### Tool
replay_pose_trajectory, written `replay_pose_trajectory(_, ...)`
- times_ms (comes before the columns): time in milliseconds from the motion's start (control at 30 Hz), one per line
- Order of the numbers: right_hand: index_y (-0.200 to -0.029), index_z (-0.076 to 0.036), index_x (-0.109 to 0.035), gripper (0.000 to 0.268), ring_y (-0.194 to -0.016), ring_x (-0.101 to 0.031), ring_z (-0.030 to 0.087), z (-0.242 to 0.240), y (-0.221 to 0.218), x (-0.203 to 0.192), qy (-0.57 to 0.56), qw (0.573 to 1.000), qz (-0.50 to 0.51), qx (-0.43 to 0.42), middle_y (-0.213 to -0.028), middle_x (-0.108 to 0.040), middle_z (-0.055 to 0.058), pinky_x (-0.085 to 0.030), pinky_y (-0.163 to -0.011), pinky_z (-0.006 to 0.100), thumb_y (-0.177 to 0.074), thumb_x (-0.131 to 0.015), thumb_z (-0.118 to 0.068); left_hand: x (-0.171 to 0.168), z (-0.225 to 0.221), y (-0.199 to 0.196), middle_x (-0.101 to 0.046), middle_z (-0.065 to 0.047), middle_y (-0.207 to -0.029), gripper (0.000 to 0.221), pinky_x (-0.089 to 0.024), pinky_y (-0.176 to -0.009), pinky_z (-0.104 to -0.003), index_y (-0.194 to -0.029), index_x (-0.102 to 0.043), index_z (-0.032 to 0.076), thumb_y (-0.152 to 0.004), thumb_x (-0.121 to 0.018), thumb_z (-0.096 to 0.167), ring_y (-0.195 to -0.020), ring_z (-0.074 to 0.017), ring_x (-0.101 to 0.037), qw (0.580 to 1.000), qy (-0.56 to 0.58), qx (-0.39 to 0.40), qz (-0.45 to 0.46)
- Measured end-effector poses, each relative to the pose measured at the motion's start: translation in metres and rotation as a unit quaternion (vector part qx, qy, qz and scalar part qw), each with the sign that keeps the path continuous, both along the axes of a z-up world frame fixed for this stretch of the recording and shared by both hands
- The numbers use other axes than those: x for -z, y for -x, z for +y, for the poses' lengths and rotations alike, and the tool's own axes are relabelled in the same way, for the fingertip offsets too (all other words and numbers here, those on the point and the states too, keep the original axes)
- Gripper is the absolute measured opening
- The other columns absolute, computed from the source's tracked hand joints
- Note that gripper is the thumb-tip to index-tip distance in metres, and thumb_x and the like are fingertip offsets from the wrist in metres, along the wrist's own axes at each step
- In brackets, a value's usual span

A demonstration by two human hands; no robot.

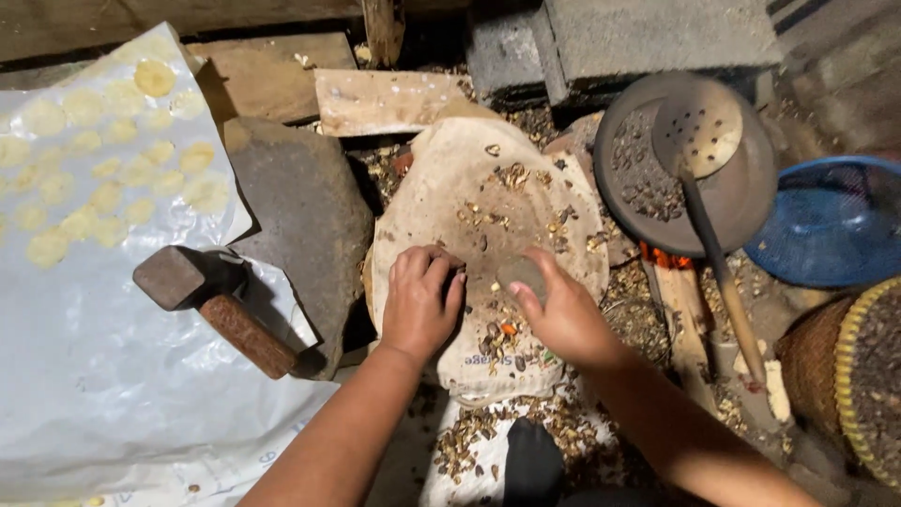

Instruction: Cracking nuts with a stone and flattening the seeds with a wooden mallet to prepare crackers.

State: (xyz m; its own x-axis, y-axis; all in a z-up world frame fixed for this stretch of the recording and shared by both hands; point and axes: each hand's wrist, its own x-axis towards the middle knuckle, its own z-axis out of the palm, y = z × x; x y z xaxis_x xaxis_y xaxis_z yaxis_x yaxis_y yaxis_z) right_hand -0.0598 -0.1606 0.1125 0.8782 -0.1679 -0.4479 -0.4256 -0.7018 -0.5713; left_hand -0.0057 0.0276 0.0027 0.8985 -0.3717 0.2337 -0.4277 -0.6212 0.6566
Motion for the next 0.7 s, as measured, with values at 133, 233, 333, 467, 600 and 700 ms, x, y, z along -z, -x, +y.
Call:
replay_pose_trajectory(133,-0.148,-0.02,-0.044,0.05,-0.11,-0.067,0.05,-0.01,-0.018,-0.002,0.113,0.985,-0.003,-0.133,-0.124,-0.063,0.029,-0.057,-0.089,0.061,-0.101,-0.055,-0.032,0.002,0.001,-0.003,-0.061,-0.005,-0.108,0.016,-0.043,-0.103,-0.044,-0.108,-0.068,0.021,-0.095,-0.066,0.03,-0.118,-0.0301,-0.056,1.0,-0.016,-0.002,-0.017)
replay_pose_trajectory(233,-0.149,-0.022,-0.046,0.048,-0.103,-0.07,0.045,-0.004,-0.035,-0.006,0.119,0.979,-0.038,-0.159,-0.12,-0.063,0.027,-0.06,-0.085,0.055,-0.102,-0.053,-0.03,0.007,0.001,-0.001,-0.06,-0.005,-0.108,0.018,-0.044,-0.102,-0.044,-0.109,-0.067,0.022,-0.094,-0.066,0.031,-0.119,-0.0299,-0.055,1.0,-0.018,-0.004,-0.015)
replay_pose_trajectory(333,-0.147,-0.023,-0.048,0.046,-0.096,-0.069,0.05,-0.009,-0.043,0.033,0.145,0.962,-0.113,-0.2,-0.124,-0.057,0.027,-0.059,-0.081,0.058,-0.102,-0.053,-0.03,0.002,-0.002,0.0,-0.06,-0.006,-0.108,0.019,-0.044,-0.102,-0.044,-0.11,-0.067,0.02,-0.093,-0.065,0.028,-0.119,-0.0314,-0.055,1.0,-0.017,0.0,-0.019)
replay_pose_trajectory(467,-0.143,-0.021,-0.051,0.046,-0.093,-0.068,0.054,0.001,-0.052,0.002,0.137,0.962,-0.148,-0.185,-0.111,-0.06,0.023,-0.058,-0.075,0.061,-0.099,-0.058,-0.031,0.004,-0.001,0.002,-0.058,-0.007,-0.108,0.022,-0.044,-0.1,-0.046,-0.112,-0.064,0.02,-0.091,-0.065,0.028,-0.118,-0.0325,-0.055,0.999,-0.024,-0.001,-0.026)
replay_pose_trajectory(600,-0.146,-0.023,-0.047,0.051,-0.102,-0.067,0.052,-0.005,-0.074,0.0,0.136,0.971,-0.101,-0.166,-0.112,-0.062,0.025,-0.055,-0.081,0.061,-0.098,-0.059,-0.033,-0.001,0.0,0.0,-0.059,-0.009,-0.106,0.019,-0.045,-0.1,-0.047,-0.111,-0.064,0.018,-0.093,-0.064,0.027,-0.116,-0.0344,-0.056,0.999,-0.016,0.007,-0.026)
replay_pose_trajectory(700,-0.149,-0.022,-0.044,0.051,-0.12,-0.061,0.051,0.001,-0.076,-0.032,0.102,0.981,-0.04,-0.162,-0.127,-0.061,0.031,-0.05,-0.097,0.062,-0.1,-0.054,-0.029,0.005,-0.005,-0.008,-0.06,-0.009,-0.108,0.017,-0.045,-0.101,-0.046,-0.109,-0.065,0.018,-0.096,-0.063,0.028,-0.117,-0.0337,-0.056,1.0,-0.021,-0.005,-0.014)
